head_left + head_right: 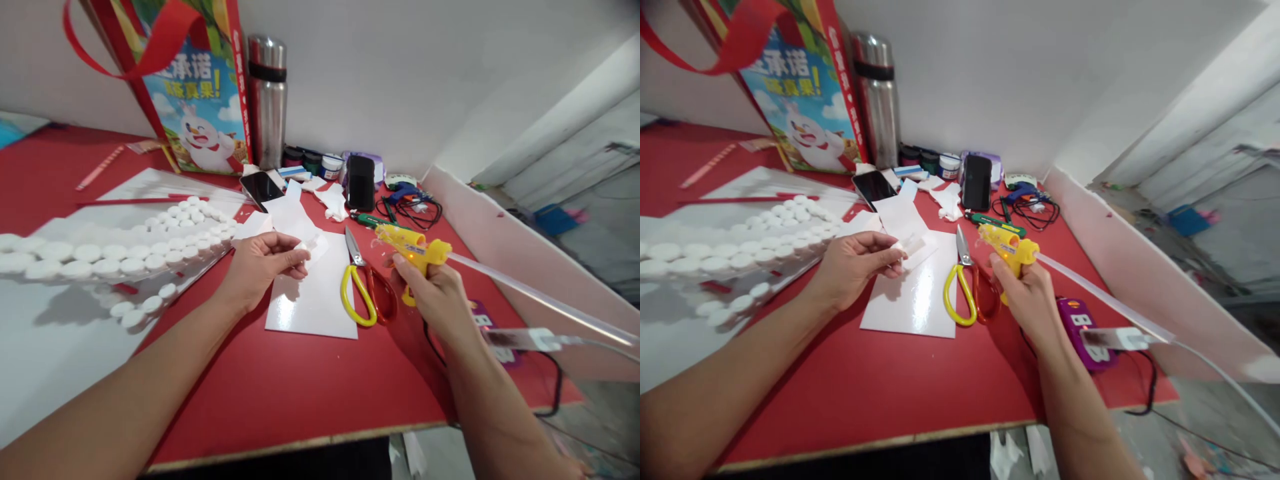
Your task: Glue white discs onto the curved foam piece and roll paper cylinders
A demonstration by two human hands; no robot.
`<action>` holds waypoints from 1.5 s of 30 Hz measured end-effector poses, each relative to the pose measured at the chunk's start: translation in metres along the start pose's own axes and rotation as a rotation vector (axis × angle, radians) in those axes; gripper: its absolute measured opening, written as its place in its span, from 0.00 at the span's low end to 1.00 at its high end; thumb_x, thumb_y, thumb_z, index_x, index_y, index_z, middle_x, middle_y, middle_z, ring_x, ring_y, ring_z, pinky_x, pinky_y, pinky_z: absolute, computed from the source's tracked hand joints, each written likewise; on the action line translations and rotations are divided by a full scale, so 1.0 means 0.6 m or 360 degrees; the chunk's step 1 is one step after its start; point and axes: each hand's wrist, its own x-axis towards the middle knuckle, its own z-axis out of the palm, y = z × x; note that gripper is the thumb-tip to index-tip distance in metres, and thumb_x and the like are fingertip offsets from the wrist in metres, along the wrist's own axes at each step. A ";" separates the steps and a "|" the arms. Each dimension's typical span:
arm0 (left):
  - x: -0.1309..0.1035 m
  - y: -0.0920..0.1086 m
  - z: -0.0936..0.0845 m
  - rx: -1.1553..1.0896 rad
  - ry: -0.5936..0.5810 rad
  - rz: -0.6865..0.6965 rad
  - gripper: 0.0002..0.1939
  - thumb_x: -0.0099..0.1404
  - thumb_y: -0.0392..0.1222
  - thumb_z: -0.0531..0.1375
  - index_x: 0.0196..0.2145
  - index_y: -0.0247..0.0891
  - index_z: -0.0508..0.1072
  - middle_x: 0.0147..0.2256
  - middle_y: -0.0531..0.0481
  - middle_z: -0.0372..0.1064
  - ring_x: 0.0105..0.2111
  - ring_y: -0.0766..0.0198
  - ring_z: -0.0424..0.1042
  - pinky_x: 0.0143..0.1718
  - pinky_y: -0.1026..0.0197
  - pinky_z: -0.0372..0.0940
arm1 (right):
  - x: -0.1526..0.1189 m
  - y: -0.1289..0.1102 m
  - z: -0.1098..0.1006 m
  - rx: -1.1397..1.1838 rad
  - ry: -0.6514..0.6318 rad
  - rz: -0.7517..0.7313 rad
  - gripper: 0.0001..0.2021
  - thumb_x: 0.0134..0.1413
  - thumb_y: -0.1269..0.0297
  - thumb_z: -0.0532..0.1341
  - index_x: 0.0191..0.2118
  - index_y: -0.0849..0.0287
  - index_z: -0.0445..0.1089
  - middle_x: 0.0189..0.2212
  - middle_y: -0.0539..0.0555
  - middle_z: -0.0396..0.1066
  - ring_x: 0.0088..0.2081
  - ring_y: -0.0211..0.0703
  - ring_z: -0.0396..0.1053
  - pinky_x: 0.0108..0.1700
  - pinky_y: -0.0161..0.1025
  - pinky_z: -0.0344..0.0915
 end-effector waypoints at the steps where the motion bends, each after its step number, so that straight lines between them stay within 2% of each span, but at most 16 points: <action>1: -0.001 0.000 0.000 -0.0006 -0.0011 -0.0003 0.18 0.49 0.39 0.77 0.34 0.31 0.77 0.25 0.48 0.79 0.23 0.65 0.78 0.26 0.66 0.74 | 0.007 0.015 -0.007 -0.0054 0.0052 -0.0019 0.17 0.57 0.49 0.66 0.31 0.59 0.76 0.25 0.52 0.72 0.27 0.41 0.65 0.29 0.38 0.60; 3: -0.002 0.000 0.001 -0.0021 -0.0039 -0.0002 0.18 0.49 0.39 0.77 0.34 0.32 0.78 0.26 0.48 0.79 0.23 0.65 0.77 0.26 0.67 0.74 | 0.018 0.042 -0.017 -0.0159 0.0162 0.0008 0.17 0.57 0.48 0.66 0.33 0.60 0.76 0.26 0.52 0.72 0.26 0.41 0.65 0.29 0.38 0.60; 6: -0.004 0.000 0.002 -0.0039 -0.0088 0.0002 0.17 0.50 0.39 0.77 0.34 0.32 0.78 0.27 0.48 0.79 0.23 0.66 0.77 0.26 0.66 0.74 | 0.027 0.065 -0.025 -0.0405 0.0171 0.0099 0.21 0.57 0.43 0.64 0.32 0.60 0.74 0.22 0.51 0.68 0.23 0.41 0.61 0.26 0.39 0.56; 11: -0.008 0.002 0.004 -0.0076 -0.0130 -0.0007 0.17 0.50 0.38 0.77 0.35 0.32 0.77 0.27 0.48 0.79 0.23 0.65 0.78 0.26 0.67 0.74 | 0.030 0.051 -0.032 -0.0916 0.0155 0.0144 0.22 0.54 0.41 0.63 0.23 0.55 0.66 0.18 0.52 0.64 0.23 0.45 0.62 0.28 0.42 0.55; 13: -0.009 0.002 0.004 -0.0096 -0.0144 -0.0011 0.17 0.51 0.38 0.77 0.34 0.32 0.77 0.27 0.48 0.79 0.23 0.66 0.78 0.25 0.67 0.74 | 0.028 0.044 -0.035 -0.1063 0.0105 0.0168 0.21 0.55 0.42 0.62 0.24 0.55 0.65 0.19 0.53 0.65 0.24 0.47 0.64 0.30 0.43 0.57; 15: -0.009 0.003 0.003 -0.0111 -0.0156 -0.0014 0.16 0.51 0.38 0.76 0.34 0.32 0.77 0.27 0.48 0.79 0.23 0.66 0.77 0.25 0.67 0.73 | 0.020 0.040 -0.041 -0.1173 0.0054 0.0189 0.21 0.56 0.42 0.61 0.28 0.57 0.68 0.23 0.56 0.70 0.27 0.50 0.67 0.32 0.44 0.60; 18: -0.009 0.003 0.004 -0.0127 -0.0164 -0.0022 0.15 0.52 0.38 0.76 0.34 0.32 0.77 0.27 0.48 0.79 0.23 0.66 0.77 0.24 0.68 0.73 | -0.016 0.033 -0.053 -0.1267 -0.0028 0.0144 0.25 0.58 0.42 0.60 0.42 0.63 0.73 0.35 0.64 0.76 0.35 0.57 0.73 0.37 0.48 0.65; 20: -0.009 0.003 0.004 -0.0136 -0.0162 -0.0027 0.15 0.52 0.38 0.76 0.34 0.32 0.77 0.27 0.48 0.79 0.23 0.66 0.77 0.24 0.68 0.73 | -0.054 0.016 -0.058 -0.1335 0.0044 -0.0050 0.29 0.60 0.45 0.59 0.55 0.68 0.70 0.47 0.72 0.75 0.46 0.65 0.74 0.45 0.53 0.68; 21: -0.009 0.004 0.005 -0.0138 -0.0161 -0.0028 0.15 0.52 0.38 0.76 0.34 0.32 0.77 0.27 0.47 0.80 0.23 0.66 0.77 0.24 0.68 0.73 | -0.074 0.001 -0.057 -0.1345 0.0087 -0.0161 0.30 0.62 0.46 0.58 0.57 0.68 0.70 0.49 0.73 0.74 0.49 0.68 0.73 0.47 0.56 0.67; 24: -0.010 0.004 0.006 -0.0131 -0.0159 -0.0039 0.15 0.52 0.38 0.76 0.34 0.32 0.76 0.28 0.47 0.80 0.23 0.67 0.77 0.25 0.68 0.72 | -0.108 -0.057 -0.034 -0.1005 0.0211 -0.0510 0.21 0.65 0.51 0.59 0.54 0.61 0.74 0.48 0.68 0.76 0.48 0.63 0.74 0.50 0.55 0.67; 26: -0.010 0.004 0.007 -0.0116 -0.0160 -0.0045 0.16 0.52 0.39 0.76 0.34 0.32 0.76 0.28 0.47 0.80 0.22 0.67 0.77 0.25 0.67 0.72 | -0.098 -0.095 -0.001 -0.0594 0.0040 -0.0584 0.13 0.65 0.59 0.60 0.46 0.57 0.78 0.44 0.61 0.78 0.43 0.54 0.76 0.46 0.48 0.69; 28: -0.011 0.004 0.007 -0.0087 -0.0155 -0.0045 0.17 0.51 0.39 0.76 0.34 0.32 0.76 0.28 0.48 0.79 0.22 0.66 0.76 0.25 0.66 0.72 | -0.065 -0.119 0.037 -0.0155 -0.0203 -0.0419 0.08 0.61 0.63 0.62 0.38 0.57 0.80 0.35 0.57 0.79 0.34 0.46 0.75 0.37 0.42 0.68; 30: -0.011 0.004 0.007 -0.0059 -0.0143 -0.0038 0.18 0.50 0.40 0.76 0.35 0.32 0.76 0.27 0.48 0.79 0.22 0.66 0.76 0.26 0.65 0.73 | -0.027 -0.127 0.071 0.0261 -0.0343 -0.0135 0.06 0.56 0.64 0.64 0.33 0.60 0.79 0.24 0.51 0.73 0.24 0.38 0.66 0.28 0.38 0.61; 34: -0.009 0.004 0.004 -0.0032 -0.0138 -0.0035 0.18 0.50 0.42 0.77 0.35 0.32 0.77 0.28 0.48 0.79 0.22 0.65 0.77 0.26 0.64 0.73 | 0.011 -0.112 0.109 0.0908 -0.0558 0.0227 0.08 0.45 0.64 0.71 0.30 0.63 0.78 0.19 0.46 0.65 0.20 0.30 0.56 0.24 0.34 0.51; 37: -0.008 0.002 0.003 0.0004 -0.0176 -0.0033 0.18 0.51 0.41 0.77 0.35 0.33 0.77 0.28 0.48 0.79 0.23 0.64 0.78 0.26 0.64 0.74 | 0.007 -0.098 0.115 0.1085 -0.0588 0.0324 0.09 0.43 0.64 0.73 0.31 0.64 0.79 0.17 0.45 0.64 0.20 0.29 0.55 0.23 0.33 0.49; 45: -0.009 -0.001 0.001 0.0141 -0.0225 -0.0069 0.19 0.50 0.44 0.77 0.36 0.34 0.78 0.25 0.49 0.79 0.24 0.61 0.79 0.28 0.62 0.75 | 0.001 -0.093 0.116 0.1123 -0.0604 0.0389 0.08 0.41 0.65 0.74 0.29 0.62 0.78 0.19 0.46 0.66 0.20 0.29 0.54 0.22 0.34 0.48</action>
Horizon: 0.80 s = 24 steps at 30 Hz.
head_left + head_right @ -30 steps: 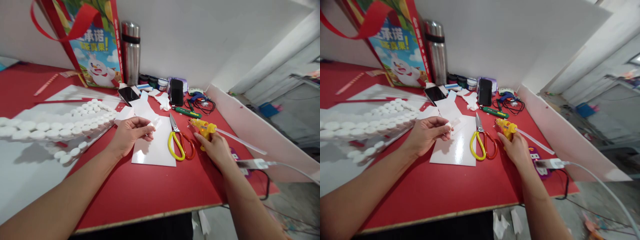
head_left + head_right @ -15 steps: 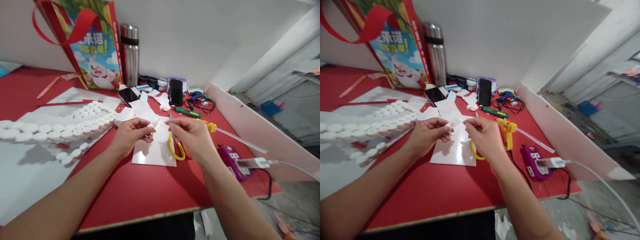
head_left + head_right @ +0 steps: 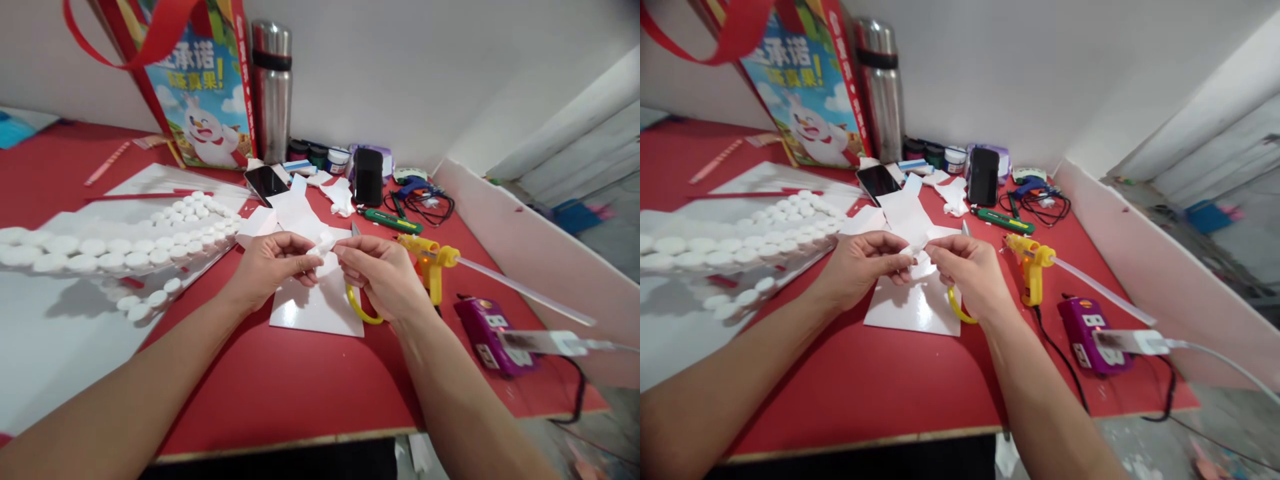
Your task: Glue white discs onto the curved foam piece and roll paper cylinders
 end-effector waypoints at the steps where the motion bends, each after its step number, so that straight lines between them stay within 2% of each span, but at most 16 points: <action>1: 0.000 -0.001 0.000 0.0001 -0.0004 -0.0003 0.19 0.50 0.44 0.77 0.36 0.34 0.78 0.26 0.48 0.79 0.24 0.61 0.79 0.28 0.62 0.75 | 0.000 0.000 0.000 -0.0005 0.0005 -0.0003 0.08 0.42 0.65 0.74 0.29 0.62 0.77 0.19 0.46 0.66 0.20 0.29 0.54 0.22 0.34 0.48; 13: 0.000 0.001 0.003 0.0024 0.0012 -0.0026 0.21 0.49 0.45 0.78 0.36 0.33 0.78 0.25 0.49 0.79 0.24 0.61 0.79 0.27 0.62 0.75 | 0.002 0.004 -0.001 -0.0090 0.0015 -0.0013 0.08 0.43 0.64 0.73 0.29 0.61 0.76 0.18 0.45 0.66 0.18 0.29 0.54 0.21 0.34 0.47; 19: -0.002 0.003 0.006 0.0053 0.0006 -0.0031 0.20 0.49 0.45 0.77 0.35 0.33 0.78 0.25 0.48 0.79 0.23 0.62 0.78 0.27 0.64 0.75 | 0.002 0.010 -0.003 -0.0279 0.0052 -0.0204 0.05 0.46 0.65 0.71 0.30 0.60 0.78 0.20 0.46 0.67 0.20 0.30 0.54 0.22 0.34 0.49; 24: -0.003 0.006 0.007 0.0087 0.0011 -0.0008 0.19 0.50 0.46 0.77 0.35 0.34 0.79 0.25 0.49 0.78 0.23 0.62 0.78 0.27 0.63 0.74 | 0.000 0.014 -0.006 -0.0399 -0.0017 -0.0342 0.05 0.48 0.64 0.70 0.32 0.59 0.79 0.23 0.48 0.71 0.22 0.32 0.56 0.23 0.34 0.52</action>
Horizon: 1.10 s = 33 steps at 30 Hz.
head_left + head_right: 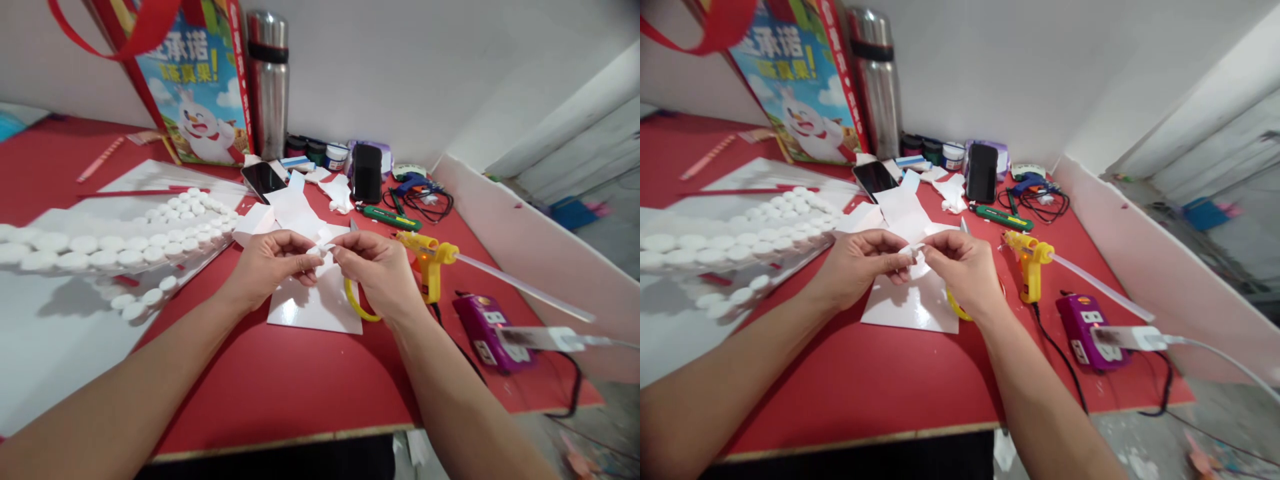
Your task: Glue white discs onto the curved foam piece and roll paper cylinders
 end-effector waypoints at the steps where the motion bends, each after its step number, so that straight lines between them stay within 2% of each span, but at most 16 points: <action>1: 0.000 0.000 0.000 -0.0001 0.0004 0.0002 0.19 0.50 0.46 0.77 0.35 0.34 0.79 0.25 0.49 0.78 0.23 0.62 0.77 0.27 0.62 0.75 | 0.000 0.000 0.000 -0.0011 -0.0002 -0.0012 0.05 0.49 0.64 0.70 0.32 0.59 0.79 0.23 0.48 0.71 0.22 0.32 0.57 0.24 0.34 0.53; 13: 0.000 -0.001 0.002 -0.0050 0.0038 -0.0007 0.19 0.49 0.45 0.77 0.34 0.33 0.78 0.24 0.49 0.78 0.23 0.64 0.77 0.26 0.65 0.74 | -0.001 0.001 0.005 -0.0185 -0.0003 -0.0179 0.03 0.51 0.68 0.67 0.32 0.59 0.79 0.27 0.51 0.77 0.29 0.38 0.70 0.33 0.37 0.65; 26: -0.003 0.002 0.008 -0.0049 0.0077 -0.0003 0.19 0.46 0.43 0.78 0.30 0.33 0.75 0.22 0.51 0.76 0.20 0.63 0.76 0.22 0.64 0.73 | -0.002 0.009 0.004 -0.0454 -0.0016 -0.0474 0.03 0.54 0.72 0.64 0.32 0.61 0.77 0.27 0.50 0.75 0.28 0.36 0.69 0.31 0.36 0.64; 33: -0.003 0.002 0.008 -0.0052 0.0051 0.0023 0.17 0.48 0.41 0.77 0.29 0.33 0.75 0.22 0.52 0.76 0.20 0.64 0.76 0.23 0.66 0.73 | -0.002 0.010 0.001 -0.0576 -0.0037 -0.0624 0.04 0.55 0.73 0.64 0.32 0.61 0.77 0.29 0.50 0.75 0.29 0.36 0.69 0.31 0.35 0.64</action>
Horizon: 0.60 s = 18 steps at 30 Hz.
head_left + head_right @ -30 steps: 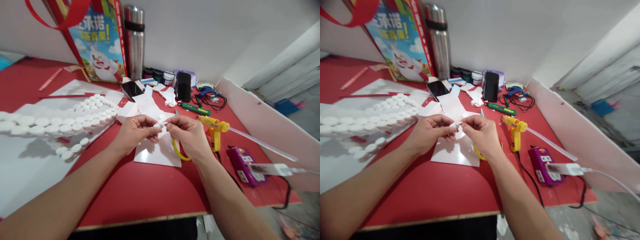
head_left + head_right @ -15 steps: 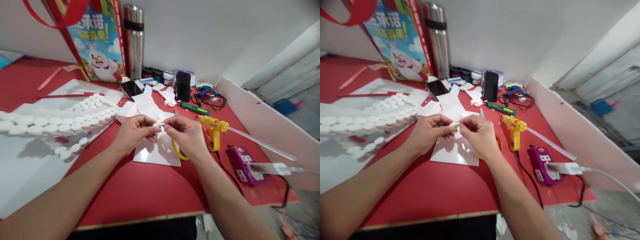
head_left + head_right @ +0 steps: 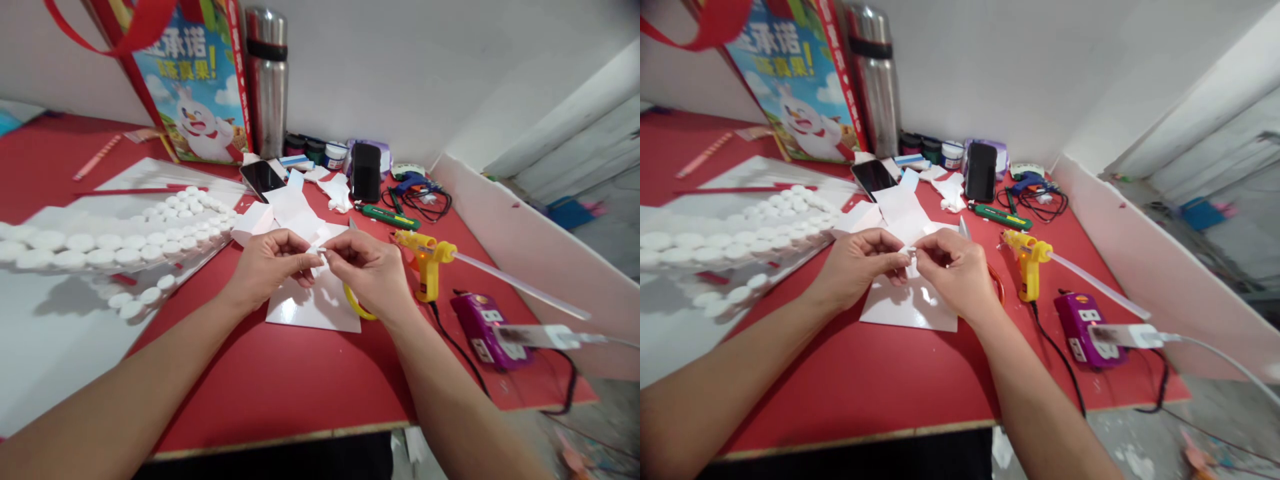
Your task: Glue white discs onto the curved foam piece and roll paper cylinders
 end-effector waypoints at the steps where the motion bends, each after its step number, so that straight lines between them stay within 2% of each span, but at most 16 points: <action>1: 0.000 0.000 0.000 0.0009 -0.0003 0.0006 0.17 0.48 0.40 0.77 0.29 0.33 0.75 0.21 0.52 0.76 0.20 0.64 0.76 0.23 0.66 0.73 | 0.000 -0.001 0.000 -0.0038 0.0000 -0.0029 0.05 0.56 0.74 0.64 0.32 0.60 0.77 0.29 0.50 0.75 0.29 0.35 0.69 0.30 0.34 0.63; 9: 0.001 0.000 0.000 0.0065 0.0003 0.0032 0.17 0.48 0.41 0.77 0.28 0.33 0.74 0.20 0.52 0.75 0.18 0.65 0.75 0.22 0.68 0.71 | -0.003 -0.005 -0.003 -0.0280 -0.0052 -0.0268 0.06 0.57 0.75 0.62 0.34 0.61 0.76 0.28 0.51 0.72 0.27 0.35 0.65 0.30 0.36 0.61; 18: 0.000 0.001 -0.001 0.0073 0.0029 0.0030 0.19 0.46 0.42 0.77 0.28 0.33 0.73 0.19 0.53 0.74 0.18 0.64 0.75 0.21 0.66 0.71 | -0.008 -0.004 -0.002 -0.0403 -0.0049 -0.0475 0.09 0.56 0.78 0.60 0.35 0.59 0.75 0.31 0.52 0.72 0.28 0.36 0.66 0.29 0.36 0.62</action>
